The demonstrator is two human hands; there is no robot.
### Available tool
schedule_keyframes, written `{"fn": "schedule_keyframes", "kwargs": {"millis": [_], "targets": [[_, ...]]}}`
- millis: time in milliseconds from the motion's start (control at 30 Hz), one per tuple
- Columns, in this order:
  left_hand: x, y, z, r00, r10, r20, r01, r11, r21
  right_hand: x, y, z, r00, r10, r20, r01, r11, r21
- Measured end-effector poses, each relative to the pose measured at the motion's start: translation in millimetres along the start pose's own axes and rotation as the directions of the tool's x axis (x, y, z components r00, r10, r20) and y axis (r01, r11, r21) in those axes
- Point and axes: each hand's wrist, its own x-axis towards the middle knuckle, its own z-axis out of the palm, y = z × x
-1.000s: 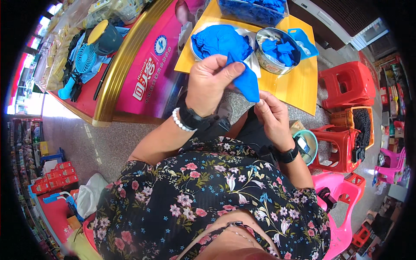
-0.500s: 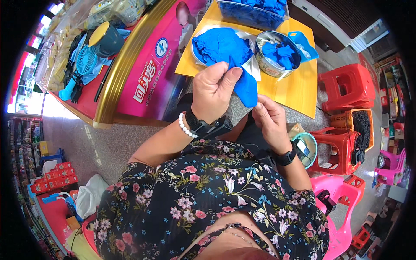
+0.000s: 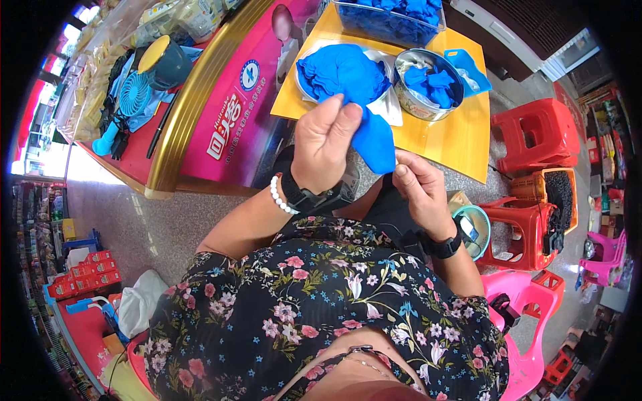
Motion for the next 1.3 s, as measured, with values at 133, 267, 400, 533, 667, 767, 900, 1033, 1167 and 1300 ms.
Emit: {"fn": "schedule_keyframes", "kwargs": {"millis": [133, 267, 400, 533, 667, 767, 900, 1033, 1167, 1300], "targets": [[-0.7, -3.2, 7.2, 0.996, 0.061, 0.064, -0.064, 0.997, 0.04, 0.1, 0.0, -1.8, 0.999, 0.047, -0.013, -0.047, 0.998, -0.035], [3.1, -5.2, -1.1, 0.989, 0.067, 0.131, -0.076, 0.995, 0.062, 0.3, 0.4, 0.7, 0.999, 0.01, -0.03, -0.011, 0.999, -0.043], [2.1, -8.2, -5.1, 0.996, -0.042, 0.073, 0.045, 0.999, -0.029, -0.1, -0.3, -2.5, 1.0, 0.023, -0.003, -0.023, 0.999, -0.046], [2.2, 1.2, -1.7, 0.986, -0.091, 0.141, 0.096, 0.995, -0.033, 0.8, 3.0, 3.7, 0.998, 0.015, -0.057, -0.019, 0.998, -0.057], [5.2, 0.2, 8.4, 0.979, -0.202, 0.021, 0.193, 0.897, -0.398, 0.4, 5.2, 4.0, 0.993, -0.053, -0.103, 0.052, 0.999, -0.004], [3.2, 11.6, 10.6, 0.929, -0.358, 0.098, 0.339, 0.711, -0.616, 0.5, 2.6, 7.8, 0.989, -0.063, -0.131, 0.055, 0.996, -0.064], [6.1, 1.1, 0.8, 0.923, -0.361, 0.136, 0.346, 0.62, -0.704, 1.4, 6.1, 10.3, 0.989, -0.106, -0.099, 0.09, 0.984, -0.153], [8.5, 2.4, -2.0, 0.964, -0.228, 0.134, 0.263, 0.763, -0.591, -3.7, 6.1, 10.0, 0.992, -0.089, -0.085, 0.076, 0.986, -0.15], [5.9, 9.8, 3.1, 0.97, -0.243, 0.009, 0.2, 0.78, -0.593, -3.7, 7.7, 9.1, 0.991, -0.039, -0.128, 0.033, 0.998, -0.048], [4.2, -1.9, -5.9, 0.99, -0.116, -0.085, 0.079, 0.932, -0.354, -4.3, 6.3, 9.6, 0.991, -0.059, -0.124, 0.049, 0.995, -0.087]]}}
